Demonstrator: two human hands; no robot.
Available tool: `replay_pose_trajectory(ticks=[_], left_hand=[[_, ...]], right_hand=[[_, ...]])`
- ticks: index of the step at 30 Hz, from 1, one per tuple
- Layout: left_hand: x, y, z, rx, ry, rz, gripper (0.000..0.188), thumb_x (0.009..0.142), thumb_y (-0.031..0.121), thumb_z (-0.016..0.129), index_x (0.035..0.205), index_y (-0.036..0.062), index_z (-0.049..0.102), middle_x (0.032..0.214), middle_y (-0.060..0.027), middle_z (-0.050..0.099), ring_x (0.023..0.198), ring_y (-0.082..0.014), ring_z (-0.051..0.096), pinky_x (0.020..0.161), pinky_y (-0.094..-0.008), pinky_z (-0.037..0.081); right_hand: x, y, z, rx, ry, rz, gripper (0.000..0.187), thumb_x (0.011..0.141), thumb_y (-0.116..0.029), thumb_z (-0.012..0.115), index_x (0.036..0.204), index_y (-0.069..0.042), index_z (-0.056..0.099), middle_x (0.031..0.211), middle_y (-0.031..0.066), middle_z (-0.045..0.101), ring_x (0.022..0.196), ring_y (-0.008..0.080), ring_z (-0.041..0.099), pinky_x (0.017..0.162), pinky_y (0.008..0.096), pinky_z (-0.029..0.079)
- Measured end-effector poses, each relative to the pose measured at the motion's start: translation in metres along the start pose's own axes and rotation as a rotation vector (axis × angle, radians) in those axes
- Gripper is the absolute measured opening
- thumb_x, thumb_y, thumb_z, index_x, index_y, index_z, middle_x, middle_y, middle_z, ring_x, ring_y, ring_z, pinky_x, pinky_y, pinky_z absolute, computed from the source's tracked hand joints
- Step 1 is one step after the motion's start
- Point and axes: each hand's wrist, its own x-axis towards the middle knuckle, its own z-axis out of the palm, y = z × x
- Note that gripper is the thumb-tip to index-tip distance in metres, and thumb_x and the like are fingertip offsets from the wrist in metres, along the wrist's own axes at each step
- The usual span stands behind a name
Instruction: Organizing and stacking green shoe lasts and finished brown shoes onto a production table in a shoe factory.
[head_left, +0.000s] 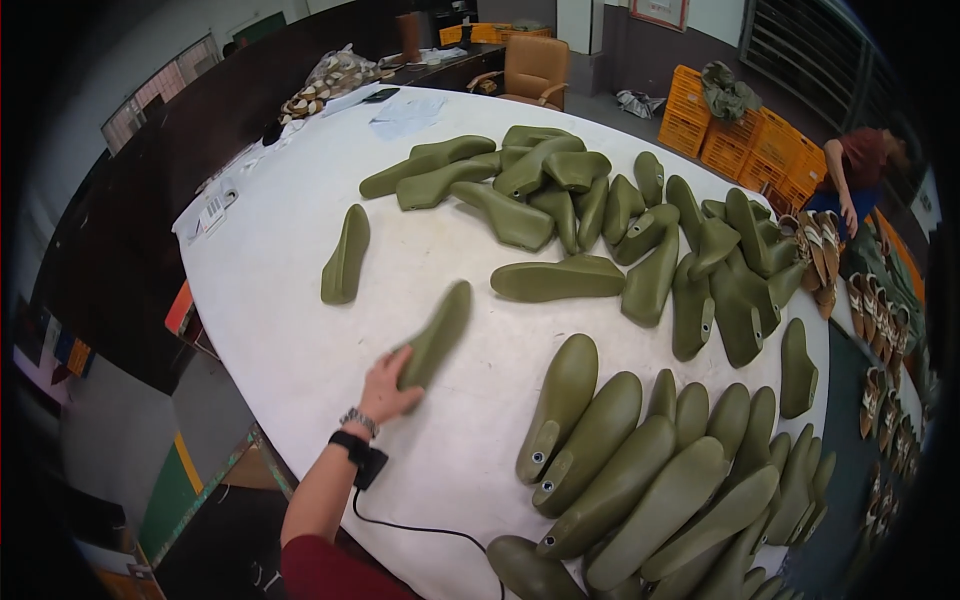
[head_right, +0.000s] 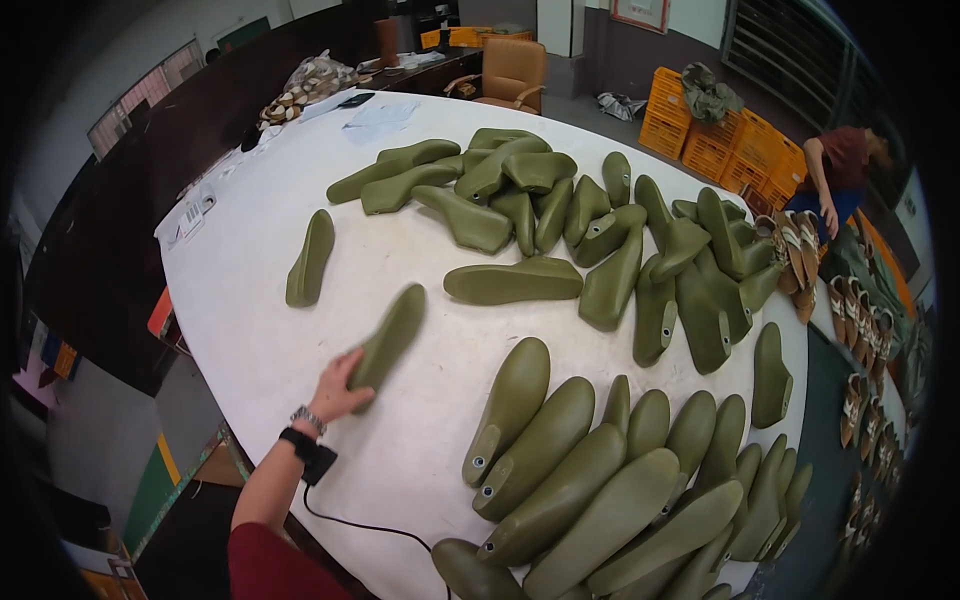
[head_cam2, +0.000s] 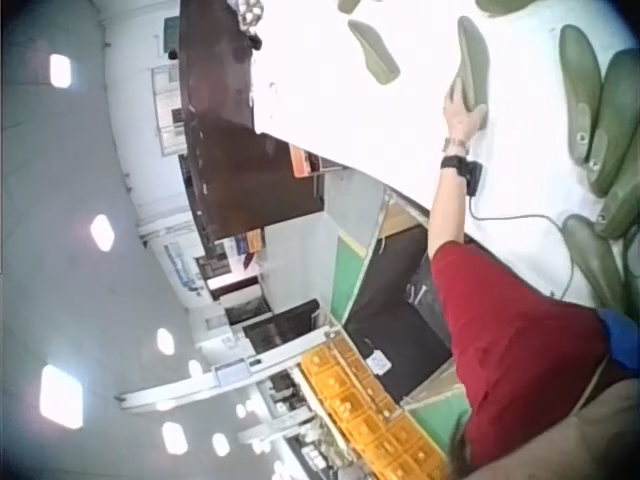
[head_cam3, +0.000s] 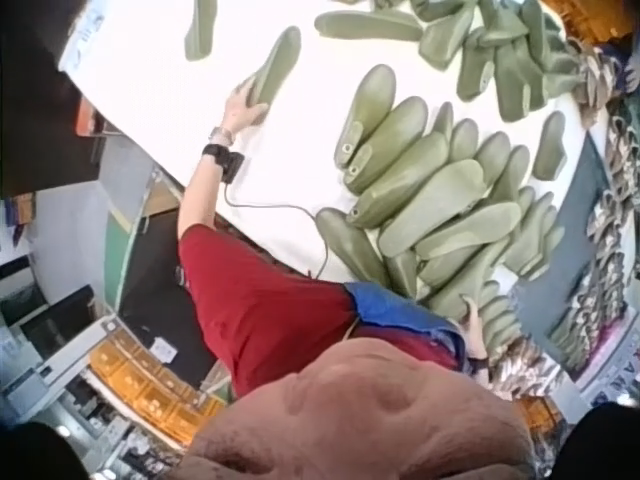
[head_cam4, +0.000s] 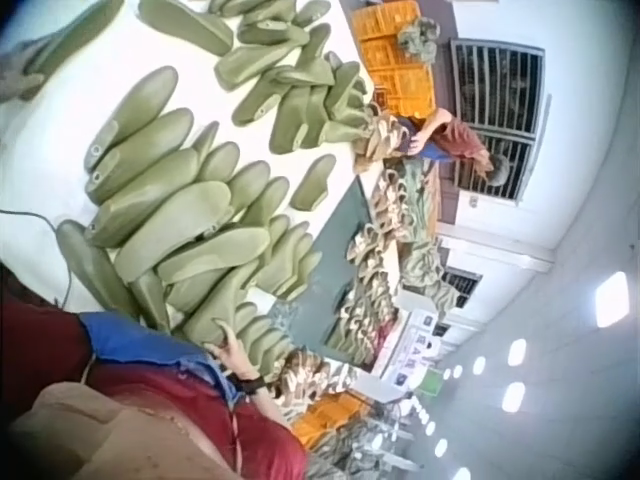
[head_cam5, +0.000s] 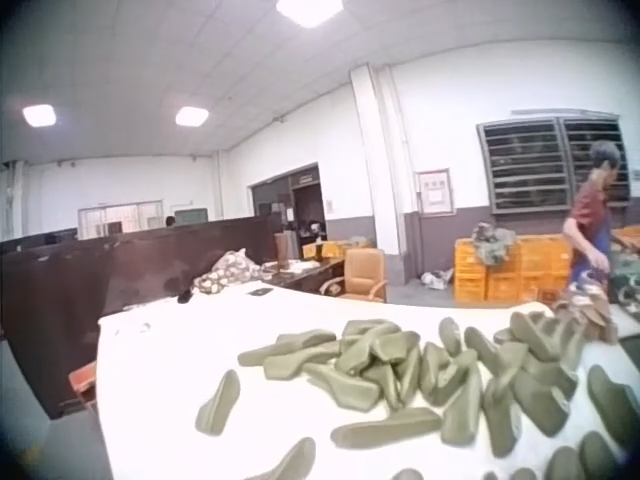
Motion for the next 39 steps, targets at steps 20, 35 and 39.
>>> replay_pose_trajectory(ticks=[20,35,39], left_hand=[[0.163,-0.175,-0.023,-0.004,0.531,-0.523,0.067,0.074,0.022,0.061,0.132,0.0220,0.028,0.112,-0.0287,0.045,0.104,-0.0419,0.047,0.088,-0.0457,0.041],[-0.064,0.052,-0.030,-0.517,-0.267,0.120,0.053,0.068,-0.012,0.058,0.118,0.0000,0.046,0.102,-0.0118,0.053,0.088,-0.0218,0.052,0.071,-0.0324,0.049],[-0.163,0.150,-0.074,-1.035,-0.290,-0.022,0.045,0.079,0.008,0.053,0.122,0.0000,0.042,0.117,-0.0156,0.048,0.106,-0.0293,0.043,0.092,-0.0509,0.034]], right_hand=[[-0.011,0.022,0.011,-0.173,-0.035,0.140,0.061,0.073,-0.027,0.072,0.123,-0.017,0.039,0.061,0.0055,0.058,0.057,0.0192,0.060,0.054,0.0300,0.047],[-0.033,0.088,0.015,-0.238,0.231,-0.305,0.060,0.081,-0.033,0.056,0.133,-0.024,0.026,0.072,0.0171,0.059,0.068,0.0356,0.059,0.059,0.0449,0.045],[-0.059,0.105,0.013,-0.207,0.353,-0.541,0.056,0.083,-0.034,0.054,0.131,-0.017,0.031,0.068,0.0173,0.058,0.063,0.0365,0.057,0.054,0.0452,0.044]])
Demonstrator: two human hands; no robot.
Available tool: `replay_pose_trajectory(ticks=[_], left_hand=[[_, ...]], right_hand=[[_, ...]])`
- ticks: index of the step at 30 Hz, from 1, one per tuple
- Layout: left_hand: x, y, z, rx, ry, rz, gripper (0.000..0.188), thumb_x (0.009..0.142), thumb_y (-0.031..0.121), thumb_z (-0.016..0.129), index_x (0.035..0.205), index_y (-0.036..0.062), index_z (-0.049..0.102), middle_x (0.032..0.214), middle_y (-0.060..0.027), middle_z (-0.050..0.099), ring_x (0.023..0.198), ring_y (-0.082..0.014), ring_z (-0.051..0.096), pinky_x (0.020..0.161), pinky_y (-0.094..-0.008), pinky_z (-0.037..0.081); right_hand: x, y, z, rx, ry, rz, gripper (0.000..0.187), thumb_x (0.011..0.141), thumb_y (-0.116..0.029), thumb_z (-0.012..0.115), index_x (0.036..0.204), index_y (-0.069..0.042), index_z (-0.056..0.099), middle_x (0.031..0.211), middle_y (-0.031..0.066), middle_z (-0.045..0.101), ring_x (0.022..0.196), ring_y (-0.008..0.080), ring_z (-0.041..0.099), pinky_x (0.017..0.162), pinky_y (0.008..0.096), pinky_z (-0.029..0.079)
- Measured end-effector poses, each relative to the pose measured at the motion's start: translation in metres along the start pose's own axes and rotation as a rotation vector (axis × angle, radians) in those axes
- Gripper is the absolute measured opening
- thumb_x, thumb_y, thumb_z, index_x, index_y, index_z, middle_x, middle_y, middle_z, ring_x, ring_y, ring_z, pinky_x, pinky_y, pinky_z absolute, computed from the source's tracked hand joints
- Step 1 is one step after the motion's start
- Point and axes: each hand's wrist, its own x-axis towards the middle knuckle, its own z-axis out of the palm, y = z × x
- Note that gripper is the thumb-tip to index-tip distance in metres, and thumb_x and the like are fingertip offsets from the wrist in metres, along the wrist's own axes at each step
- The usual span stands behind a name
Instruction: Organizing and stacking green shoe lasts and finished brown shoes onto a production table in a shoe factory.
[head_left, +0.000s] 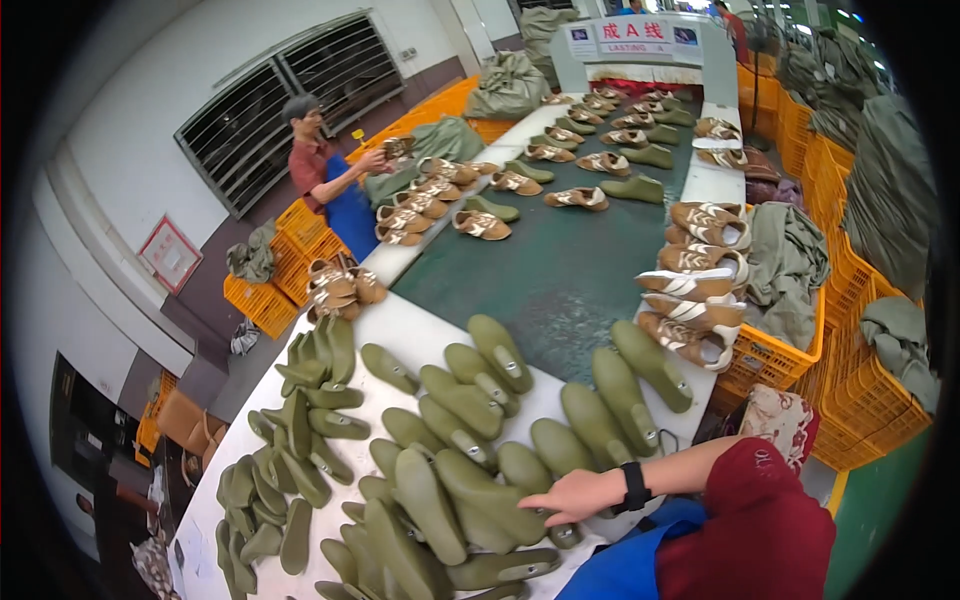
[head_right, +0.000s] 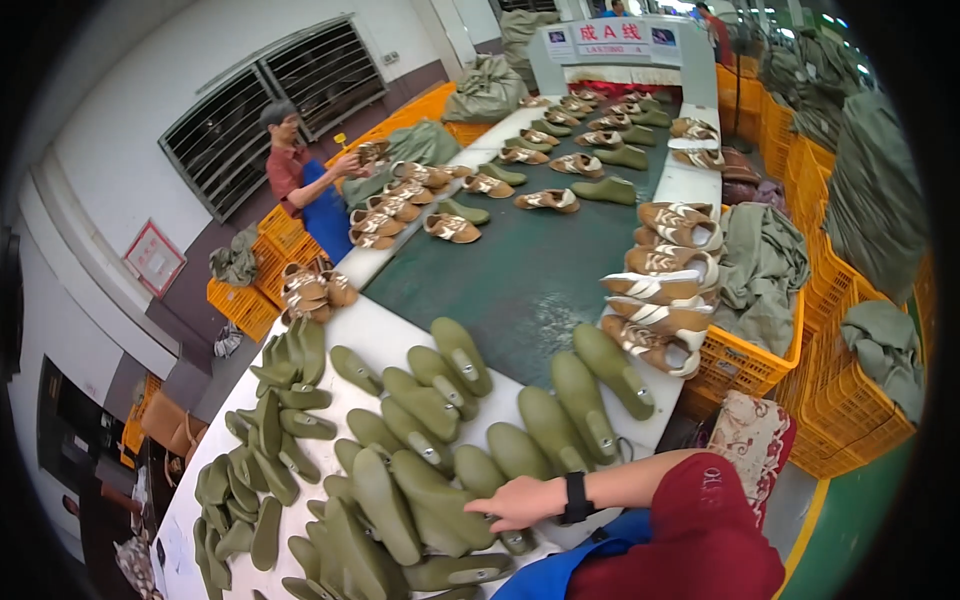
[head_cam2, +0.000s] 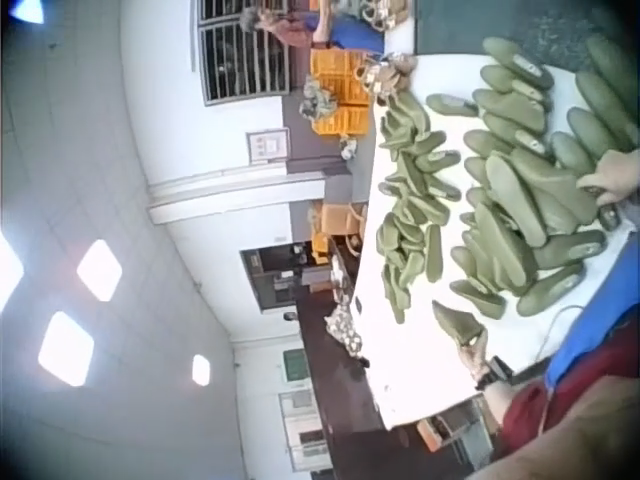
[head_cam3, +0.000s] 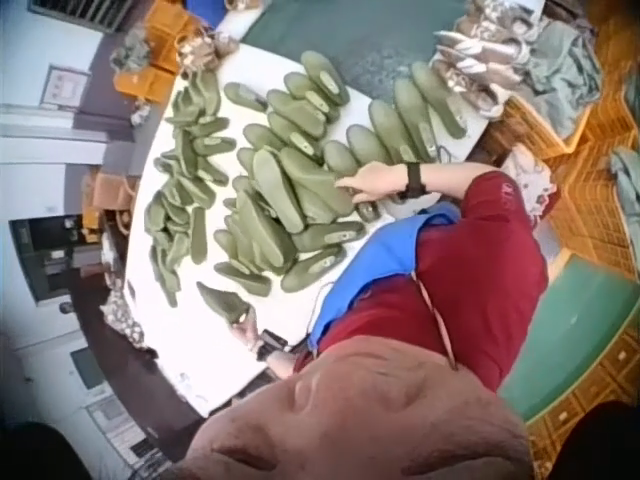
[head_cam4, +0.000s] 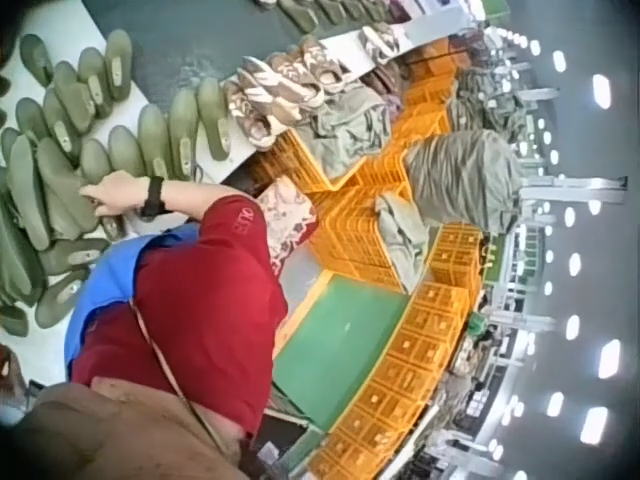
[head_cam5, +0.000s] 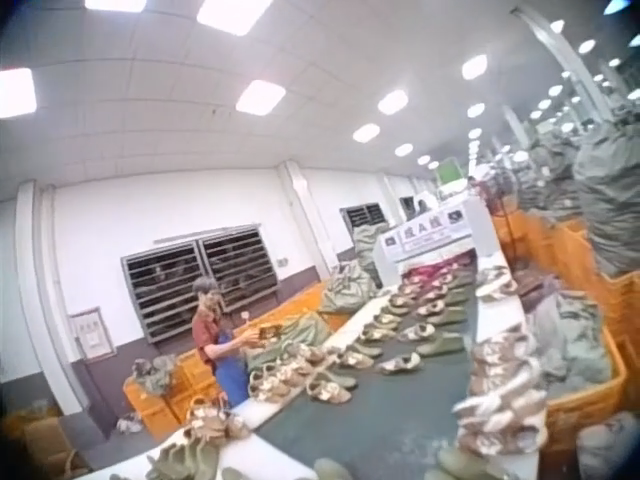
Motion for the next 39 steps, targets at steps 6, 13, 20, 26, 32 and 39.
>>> replay_pose_trajectory(ticks=[6,13,20,26,32,39], left_hand=[[-0.149,0.136,0.261,-1.051,-0.174,-0.260,0.061,0.076,0.012,0.057,0.131,0.0017,0.034,0.137,-0.0165,0.030,0.128,-0.0326,0.023,0.105,-0.0530,0.018],[-0.203,0.089,0.418,-0.777,-0.808,-0.515,0.074,0.078,0.048,0.058,0.137,0.0164,0.025,0.141,-0.0187,0.021,0.125,-0.0425,0.026,0.101,-0.0591,0.022],[-0.175,0.070,0.443,0.100,-1.319,-0.406,0.052,0.088,0.022,0.052,0.129,-0.0050,0.034,0.124,-0.0152,0.047,0.113,-0.0234,0.047,0.096,-0.0365,0.038],[-0.182,0.032,0.480,0.622,-1.293,0.130,0.055,0.082,0.024,0.061,0.129,0.0047,0.040,0.113,-0.0175,0.056,0.102,-0.0237,0.056,0.086,-0.0315,0.044],[-0.177,-0.004,0.501,0.786,-1.223,0.531,0.065,0.077,0.030,0.064,0.131,0.0081,0.035,0.101,-0.0199,0.060,0.093,-0.0346,0.058,0.079,-0.0384,0.046],[-0.174,-0.016,0.547,0.941,-0.954,0.651,0.070,0.074,0.033,0.065,0.132,0.0101,0.033,0.092,-0.0206,0.059,0.084,-0.0364,0.057,0.072,-0.0415,0.046]], right_hand=[[-0.015,-0.006,-0.034,0.637,0.014,-0.297,0.050,0.081,-0.035,0.060,0.117,-0.003,0.048,0.072,0.0109,0.061,0.063,0.0229,0.058,0.058,0.0347,0.045],[-0.052,-0.021,-0.072,1.820,-0.214,-0.369,0.052,0.085,-0.014,0.059,0.127,0.004,0.035,0.121,0.0093,0.050,0.103,0.0141,0.050,0.090,0.0292,0.042],[-0.177,0.010,-0.051,1.641,0.343,-0.120,0.055,0.082,-0.010,0.061,0.129,0.001,0.033,0.124,0.0086,0.046,0.111,0.0157,0.048,0.094,0.0306,0.040],[-0.283,0.022,-0.029,1.683,0.605,0.127,0.054,0.082,-0.010,0.061,0.129,-0.002,0.035,0.124,0.0089,0.047,0.111,0.0185,0.049,0.095,0.0334,0.040],[-0.320,0.026,-0.041,1.583,0.721,0.167,0.049,0.082,-0.013,0.061,0.124,0.000,0.040,0.120,0.0100,0.050,0.107,0.0190,0.052,0.092,0.0338,0.042],[-0.311,0.064,-0.112,1.572,0.696,0.116,0.048,0.083,-0.018,0.060,0.124,-0.001,0.041,0.117,0.0085,0.053,0.104,0.0180,0.054,0.090,0.0326,0.044]])
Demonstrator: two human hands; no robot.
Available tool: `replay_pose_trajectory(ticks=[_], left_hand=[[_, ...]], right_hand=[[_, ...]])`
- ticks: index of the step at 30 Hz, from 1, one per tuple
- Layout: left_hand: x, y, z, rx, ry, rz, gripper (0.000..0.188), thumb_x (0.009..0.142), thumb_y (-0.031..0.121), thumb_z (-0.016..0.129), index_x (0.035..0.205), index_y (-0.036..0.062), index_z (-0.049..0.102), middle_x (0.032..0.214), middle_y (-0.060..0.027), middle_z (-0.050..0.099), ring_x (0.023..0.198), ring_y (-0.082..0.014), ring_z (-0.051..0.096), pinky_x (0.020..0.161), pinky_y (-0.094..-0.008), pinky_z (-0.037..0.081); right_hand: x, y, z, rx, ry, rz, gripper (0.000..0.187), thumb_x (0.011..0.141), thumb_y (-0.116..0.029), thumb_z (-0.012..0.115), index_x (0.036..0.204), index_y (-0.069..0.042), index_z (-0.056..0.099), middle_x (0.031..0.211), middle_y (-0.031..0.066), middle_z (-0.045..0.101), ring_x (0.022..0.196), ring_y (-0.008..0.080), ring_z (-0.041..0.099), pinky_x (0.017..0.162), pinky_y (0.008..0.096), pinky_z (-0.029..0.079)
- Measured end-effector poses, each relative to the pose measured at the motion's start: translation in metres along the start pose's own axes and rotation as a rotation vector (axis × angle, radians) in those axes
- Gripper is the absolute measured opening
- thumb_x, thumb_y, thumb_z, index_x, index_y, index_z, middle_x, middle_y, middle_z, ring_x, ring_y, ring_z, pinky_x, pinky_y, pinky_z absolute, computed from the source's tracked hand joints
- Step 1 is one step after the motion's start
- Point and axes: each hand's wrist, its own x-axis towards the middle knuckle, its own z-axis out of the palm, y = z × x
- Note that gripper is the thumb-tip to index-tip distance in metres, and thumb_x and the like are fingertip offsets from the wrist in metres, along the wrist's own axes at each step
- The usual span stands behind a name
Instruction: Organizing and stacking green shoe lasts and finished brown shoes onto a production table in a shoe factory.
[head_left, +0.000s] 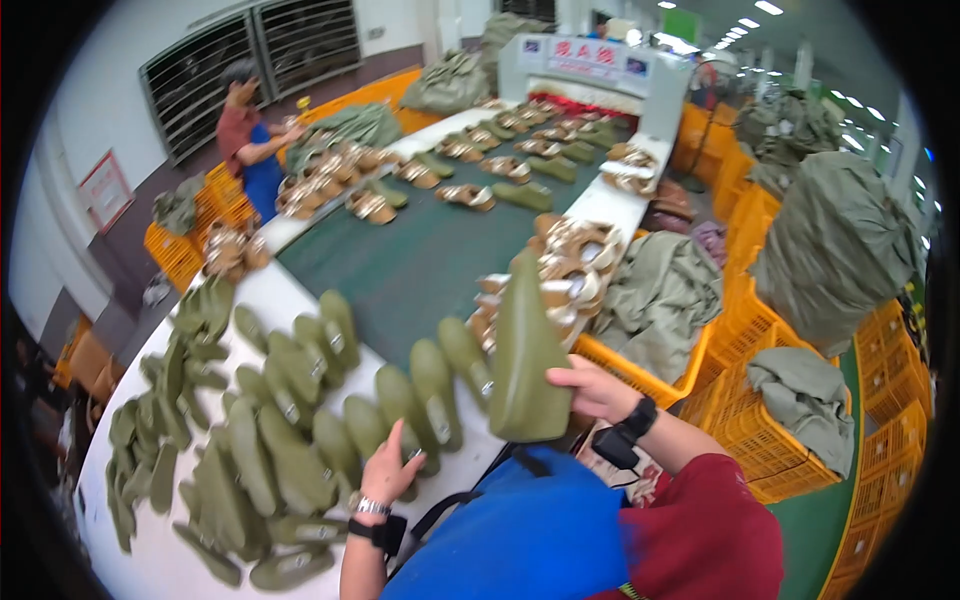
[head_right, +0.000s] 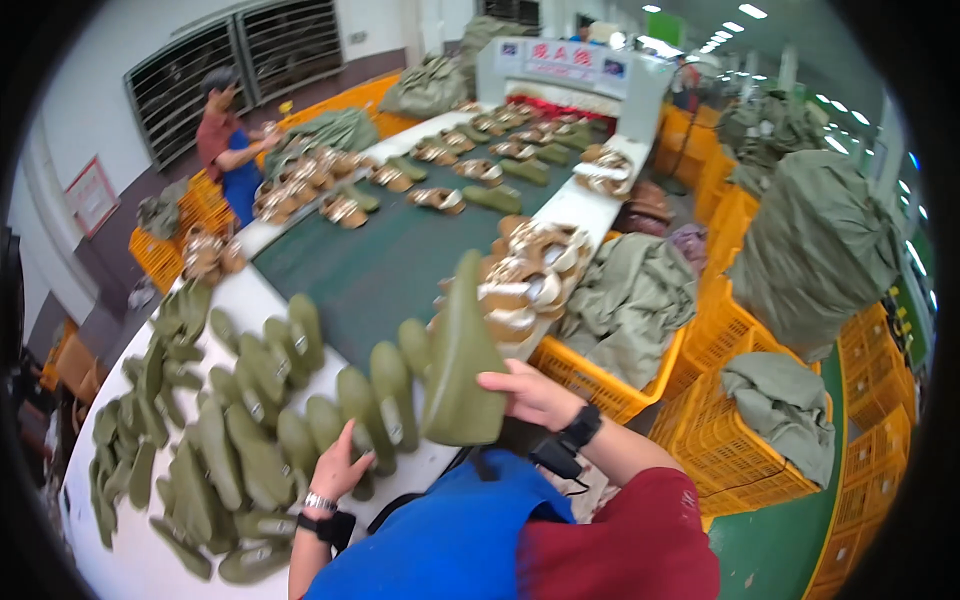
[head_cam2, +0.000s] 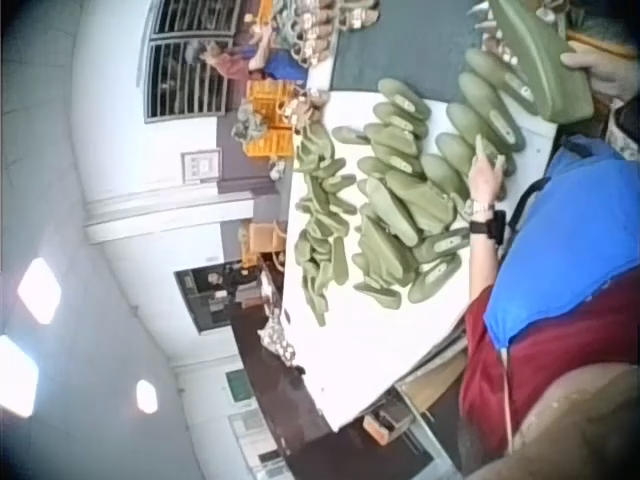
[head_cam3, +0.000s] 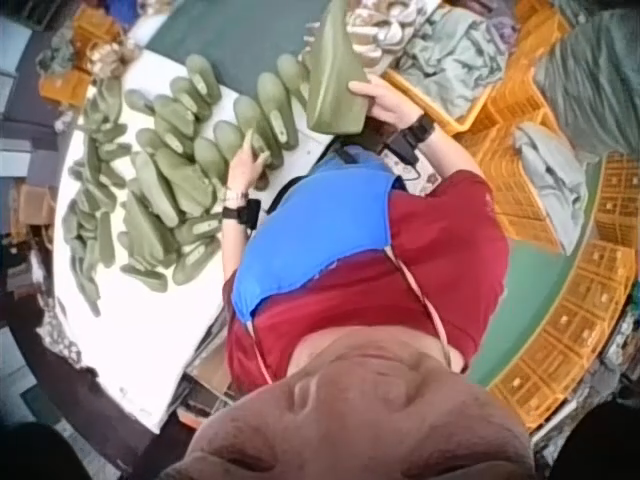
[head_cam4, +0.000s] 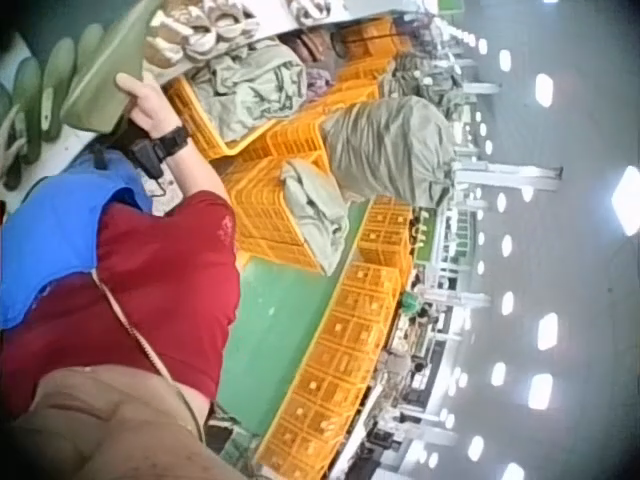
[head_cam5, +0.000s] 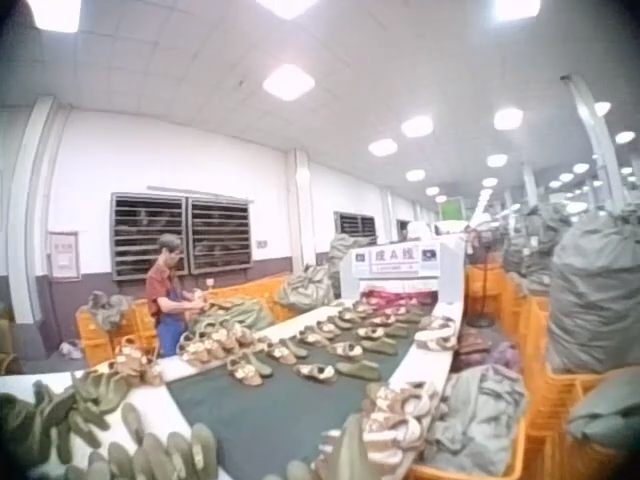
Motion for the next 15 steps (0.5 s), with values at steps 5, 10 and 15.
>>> replay_pose_trajectory(ticks=[5,10,15], left_hand=[[0.034,0.007,0.029,0.289,0.049,-0.130,0.069,0.072,0.040,0.065,0.129,0.0117,0.040,0.082,-0.0192,0.058,0.076,-0.0340,0.058,0.066,-0.0421,0.048],[0.052,0.006,0.044,0.393,-0.116,-0.438,0.071,0.071,0.041,0.065,0.130,0.0146,0.037,0.072,-0.0161,0.062,0.066,-0.0317,0.061,0.059,-0.0423,0.048],[0.063,0.025,0.055,0.448,0.050,-0.583,0.066,0.071,0.036,0.066,0.126,0.0111,0.038,0.065,-0.0137,0.061,0.059,-0.0315,0.060,0.054,-0.0420,0.047]], right_hand=[[0.071,-0.100,-0.043,-0.112,-0.094,0.051,0.047,0.082,-0.020,0.061,0.122,-0.002,0.043,0.114,0.0083,0.056,0.101,0.0175,0.057,0.089,0.0310,0.046],[0.198,-0.233,-0.075,-0.633,-0.134,-0.002,0.041,0.080,-0.022,0.065,0.112,0.000,0.051,0.100,0.0077,0.061,0.088,0.0158,0.062,0.073,0.0307,0.053],[0.366,-0.310,-0.152,-1.104,-0.008,-0.042,0.047,0.071,-0.024,0.071,0.106,0.003,0.055,0.090,0.0094,0.063,0.075,0.0164,0.063,0.060,0.0311,0.053]])
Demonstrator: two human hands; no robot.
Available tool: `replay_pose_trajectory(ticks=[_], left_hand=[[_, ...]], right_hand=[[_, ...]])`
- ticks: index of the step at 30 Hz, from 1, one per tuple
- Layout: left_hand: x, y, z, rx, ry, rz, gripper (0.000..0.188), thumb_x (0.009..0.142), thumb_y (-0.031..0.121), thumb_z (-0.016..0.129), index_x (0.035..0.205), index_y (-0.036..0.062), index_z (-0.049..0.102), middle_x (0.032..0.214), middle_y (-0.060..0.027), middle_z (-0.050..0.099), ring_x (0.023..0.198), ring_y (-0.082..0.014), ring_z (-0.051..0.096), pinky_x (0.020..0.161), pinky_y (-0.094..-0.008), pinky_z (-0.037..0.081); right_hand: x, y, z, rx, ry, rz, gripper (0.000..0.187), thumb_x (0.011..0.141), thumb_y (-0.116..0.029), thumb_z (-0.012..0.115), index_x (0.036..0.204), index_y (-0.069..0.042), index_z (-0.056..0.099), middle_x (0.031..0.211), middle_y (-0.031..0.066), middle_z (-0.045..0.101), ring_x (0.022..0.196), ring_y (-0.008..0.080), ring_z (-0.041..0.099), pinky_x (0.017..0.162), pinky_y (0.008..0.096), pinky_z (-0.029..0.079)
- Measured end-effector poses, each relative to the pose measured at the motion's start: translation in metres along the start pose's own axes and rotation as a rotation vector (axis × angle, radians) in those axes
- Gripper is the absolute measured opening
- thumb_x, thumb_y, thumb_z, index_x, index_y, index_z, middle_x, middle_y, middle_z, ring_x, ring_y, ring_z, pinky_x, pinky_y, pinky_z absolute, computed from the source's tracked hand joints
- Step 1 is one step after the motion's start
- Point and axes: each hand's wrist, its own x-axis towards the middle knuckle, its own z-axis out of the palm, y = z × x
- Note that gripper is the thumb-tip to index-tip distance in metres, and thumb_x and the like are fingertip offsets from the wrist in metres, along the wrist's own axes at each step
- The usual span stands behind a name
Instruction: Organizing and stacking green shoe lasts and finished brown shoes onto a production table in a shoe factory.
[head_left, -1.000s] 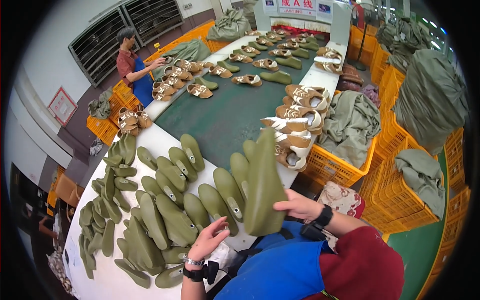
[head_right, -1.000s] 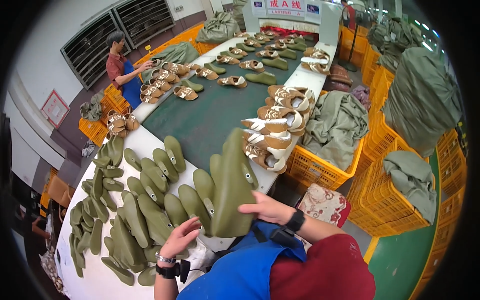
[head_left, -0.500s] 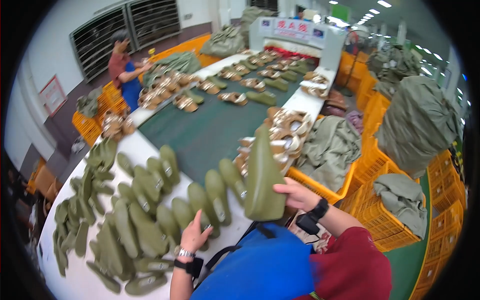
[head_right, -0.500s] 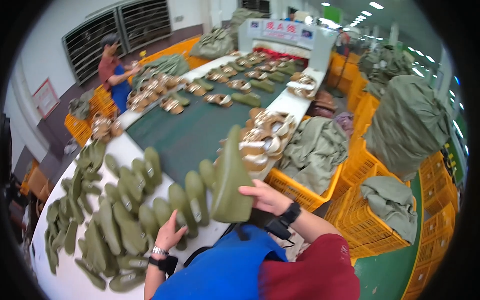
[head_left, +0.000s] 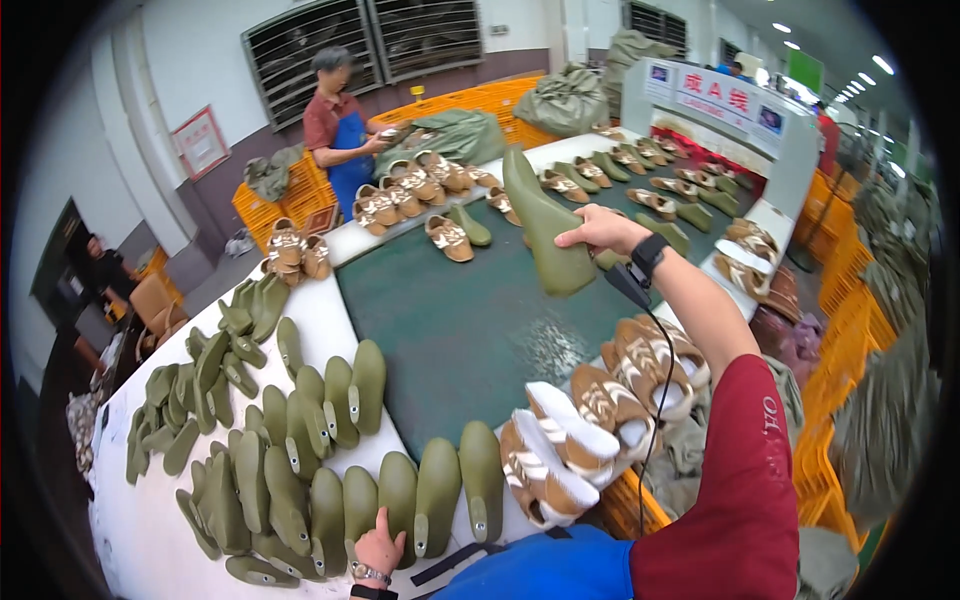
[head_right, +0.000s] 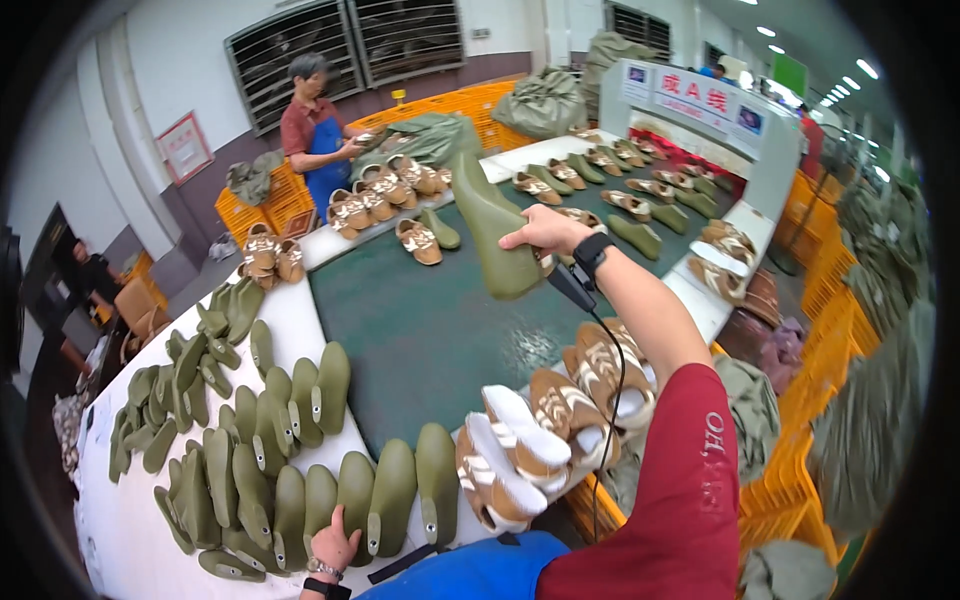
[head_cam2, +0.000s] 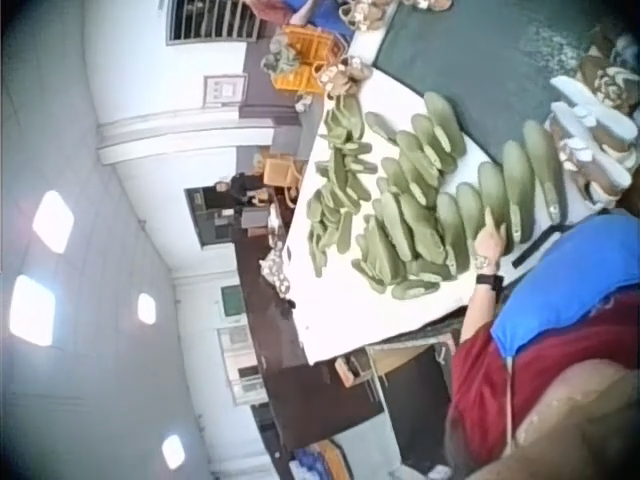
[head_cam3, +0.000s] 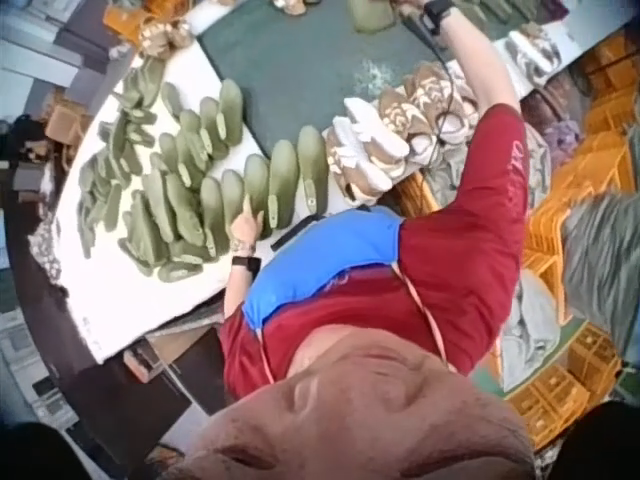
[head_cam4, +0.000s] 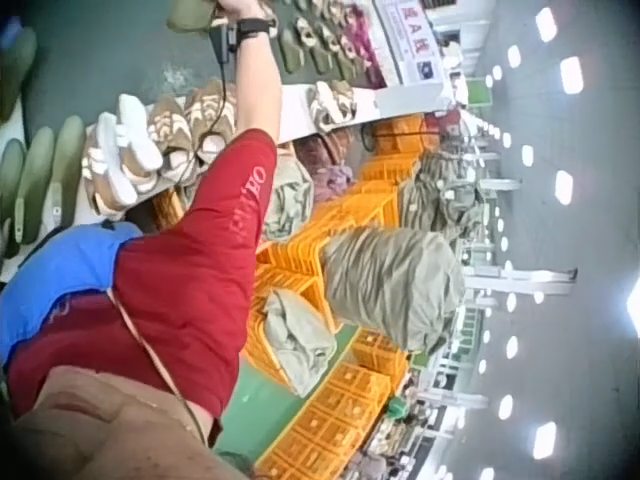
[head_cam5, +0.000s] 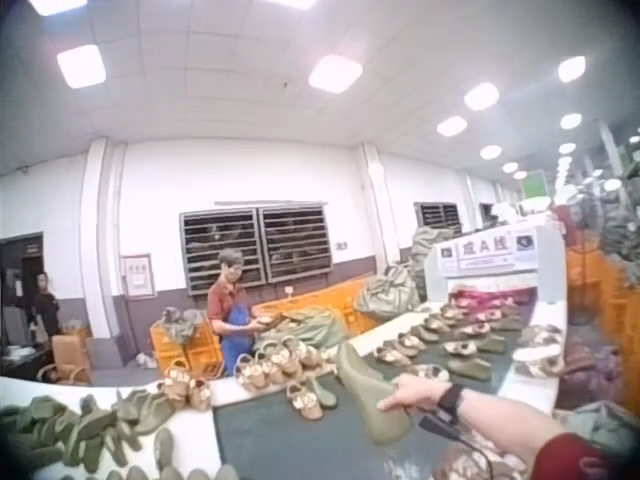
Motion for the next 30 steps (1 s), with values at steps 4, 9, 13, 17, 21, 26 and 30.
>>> replay_pose_trajectory(ticks=[4,9,13,17,21,26,30], left_hand=[[-0.011,0.010,0.010,-0.122,0.164,-0.136,0.061,0.071,0.027,0.066,0.121,0.0041,0.040,0.091,-0.0216,0.058,0.080,-0.0360,0.058,0.067,-0.0423,0.047],[-0.001,0.038,0.009,-0.279,0.182,-0.236,0.054,0.080,0.031,0.061,0.123,0.0024,0.043,0.109,-0.0238,0.054,0.099,-0.0374,0.053,0.086,-0.0390,0.043],[-0.001,0.044,-0.004,-0.316,0.131,-0.348,0.055,0.079,0.031,0.062,0.122,0.0018,0.044,0.112,-0.0224,0.053,0.103,-0.0374,0.051,0.088,-0.0402,0.042],[0.000,0.036,0.002,-0.312,0.072,-0.419,0.055,0.079,0.030,0.063,0.122,0.0013,0.044,0.114,-0.0217,0.052,0.103,-0.0366,0.051,0.088,-0.0395,0.042],[0.008,0.029,0.024,-0.342,0.122,-0.330,0.057,0.078,0.032,0.063,0.123,0.0041,0.043,0.111,-0.0218,0.053,0.100,-0.0374,0.051,0.086,-0.0411,0.042],[0.003,0.018,0.026,-0.278,0.171,-0.324,0.057,0.074,0.040,0.064,0.119,0.0102,0.046,0.103,-0.0151,0.057,0.088,-0.0334,0.058,0.072,-0.0406,0.049],[-0.009,0.017,0.019,-0.264,0.232,-0.326,0.055,0.075,0.040,0.063,0.119,0.0114,0.046,0.103,-0.0138,0.057,0.086,-0.0327,0.059,0.070,-0.0402,0.049]], right_hand=[[0.106,0.045,0.006,-0.593,0.018,0.162,0.052,0.060,-0.026,0.077,0.094,0.009,0.059,0.087,0.0174,0.064,0.072,0.0251,0.064,0.061,0.0342,0.052],[0.134,0.245,0.090,-0.813,0.140,0.140,0.036,0.070,-0.017,0.062,0.101,0.001,0.060,0.101,0.0169,0.062,0.097,0.0273,0.060,0.083,0.0360,0.048],[0.164,0.266,0.108,-0.850,0.056,0.429,0.032,0.070,-0.013,0.060,0.100,-0.002,0.062,0.101,0.0194,0.061,0.096,0.0304,0.060,0.082,0.0381,0.048],[0.162,0.264,0.089,-0.800,-0.082,0.347,0.032,0.067,-0.014,0.061,0.095,0.001,0.062,0.096,0.0218,0.061,0.093,0.0316,0.060,0.081,0.0383,0.048],[0.159,0.295,0.064,-0.789,-0.172,0.361,0.038,0.062,-0.017,0.065,0.096,-0.001,0.062,0.099,0.0203,0.061,0.094,0.0311,0.059,0.080,0.0370,0.049],[0.135,0.282,0.068,-0.830,-0.089,0.419,0.050,0.064,-0.021,0.070,0.104,0.003,0.053,0.103,0.0226,0.059,0.099,0.0327,0.057,0.085,0.0375,0.047],[0.134,0.286,0.082,-0.856,-0.053,0.457,0.057,0.065,-0.026,0.071,0.109,0.001,0.048,0.107,0.0219,0.057,0.103,0.0330,0.054,0.087,0.0384,0.046]])
